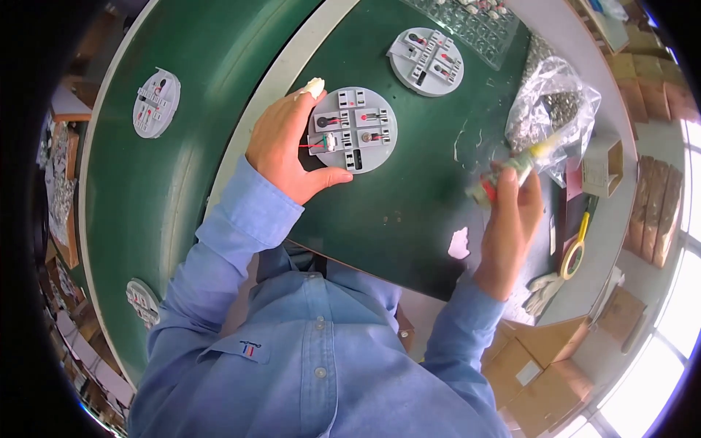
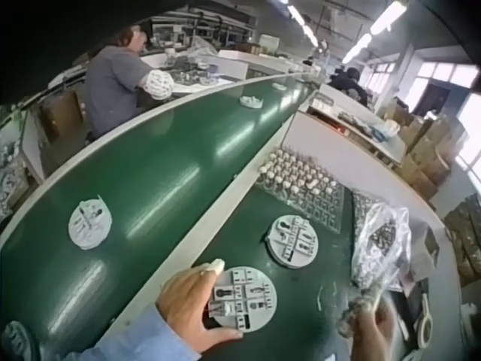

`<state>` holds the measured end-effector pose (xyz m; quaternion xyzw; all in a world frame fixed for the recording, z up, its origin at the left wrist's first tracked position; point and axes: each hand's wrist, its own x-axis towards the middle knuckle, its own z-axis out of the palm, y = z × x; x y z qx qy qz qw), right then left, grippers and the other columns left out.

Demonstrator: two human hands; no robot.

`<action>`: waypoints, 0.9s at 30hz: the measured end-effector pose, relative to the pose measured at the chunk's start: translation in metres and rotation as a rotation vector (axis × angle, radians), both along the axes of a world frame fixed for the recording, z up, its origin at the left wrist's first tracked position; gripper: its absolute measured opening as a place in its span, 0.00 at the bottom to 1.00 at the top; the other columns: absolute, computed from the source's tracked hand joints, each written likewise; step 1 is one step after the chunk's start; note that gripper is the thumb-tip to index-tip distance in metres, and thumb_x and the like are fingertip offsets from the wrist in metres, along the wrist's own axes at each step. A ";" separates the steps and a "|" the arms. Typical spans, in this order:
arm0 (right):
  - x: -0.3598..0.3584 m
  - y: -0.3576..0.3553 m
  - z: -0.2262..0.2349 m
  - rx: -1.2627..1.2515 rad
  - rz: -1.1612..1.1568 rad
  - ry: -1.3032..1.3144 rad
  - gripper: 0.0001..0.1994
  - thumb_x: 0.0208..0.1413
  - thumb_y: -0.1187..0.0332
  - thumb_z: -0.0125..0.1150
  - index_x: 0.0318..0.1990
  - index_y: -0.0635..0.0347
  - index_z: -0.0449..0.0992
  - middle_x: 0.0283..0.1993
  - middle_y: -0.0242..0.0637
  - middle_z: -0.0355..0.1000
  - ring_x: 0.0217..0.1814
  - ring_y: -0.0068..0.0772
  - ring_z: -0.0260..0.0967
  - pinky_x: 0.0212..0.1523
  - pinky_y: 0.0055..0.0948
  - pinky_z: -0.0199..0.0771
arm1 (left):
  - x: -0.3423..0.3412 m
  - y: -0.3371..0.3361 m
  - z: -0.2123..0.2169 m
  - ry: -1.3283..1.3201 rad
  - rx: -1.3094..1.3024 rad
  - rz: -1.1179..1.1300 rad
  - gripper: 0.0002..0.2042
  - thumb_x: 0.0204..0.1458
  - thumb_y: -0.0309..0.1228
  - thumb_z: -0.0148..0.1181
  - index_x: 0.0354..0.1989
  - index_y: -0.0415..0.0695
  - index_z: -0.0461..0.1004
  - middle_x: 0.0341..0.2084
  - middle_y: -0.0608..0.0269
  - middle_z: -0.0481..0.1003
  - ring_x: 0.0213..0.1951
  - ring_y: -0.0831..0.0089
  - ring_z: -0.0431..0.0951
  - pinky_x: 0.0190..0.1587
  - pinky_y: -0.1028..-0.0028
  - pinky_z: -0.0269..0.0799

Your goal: Applying adhesive to circular plastic parts and mounting electronic modules.

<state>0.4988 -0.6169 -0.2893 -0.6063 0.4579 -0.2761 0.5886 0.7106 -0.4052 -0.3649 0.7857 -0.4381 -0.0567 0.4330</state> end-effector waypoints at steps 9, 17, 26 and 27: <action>0.114 0.073 0.002 -0.356 0.593 -0.083 0.15 0.57 0.80 0.69 0.50 0.66 0.74 0.48 0.41 0.79 0.49 0.35 0.81 0.46 0.31 0.82 | 0.005 -0.005 -0.008 -0.037 -0.002 0.053 0.51 0.28 0.35 0.86 0.67 0.38 0.66 0.61 0.49 0.75 0.61 0.48 0.74 0.64 0.55 0.69; 0.119 0.074 0.002 -0.738 0.769 0.276 0.14 0.57 0.83 0.67 0.50 0.65 0.76 0.54 0.38 0.78 0.50 0.30 0.80 0.51 0.28 0.81 | 0.008 -0.024 -0.022 -0.117 -0.099 0.063 0.50 0.30 0.40 0.86 0.67 0.41 0.67 0.58 0.47 0.75 0.62 0.48 0.73 0.65 0.53 0.67; 0.094 0.035 -0.001 -0.410 0.362 -0.042 0.14 0.57 0.78 0.69 0.49 0.62 0.75 0.43 0.40 0.80 0.36 0.35 0.81 0.40 0.29 0.78 | 0.011 -0.029 -0.011 -0.039 -0.009 0.015 0.54 0.25 0.38 0.88 0.68 0.41 0.67 0.59 0.47 0.75 0.63 0.47 0.73 0.66 0.54 0.68; 0.096 0.037 -0.004 -0.387 0.386 -0.042 0.14 0.57 0.78 0.69 0.49 0.63 0.75 0.42 0.40 0.80 0.36 0.34 0.81 0.39 0.29 0.78 | 0.008 -0.028 -0.012 -0.028 0.002 0.014 0.53 0.26 0.39 0.87 0.67 0.40 0.67 0.58 0.47 0.76 0.63 0.48 0.73 0.67 0.53 0.67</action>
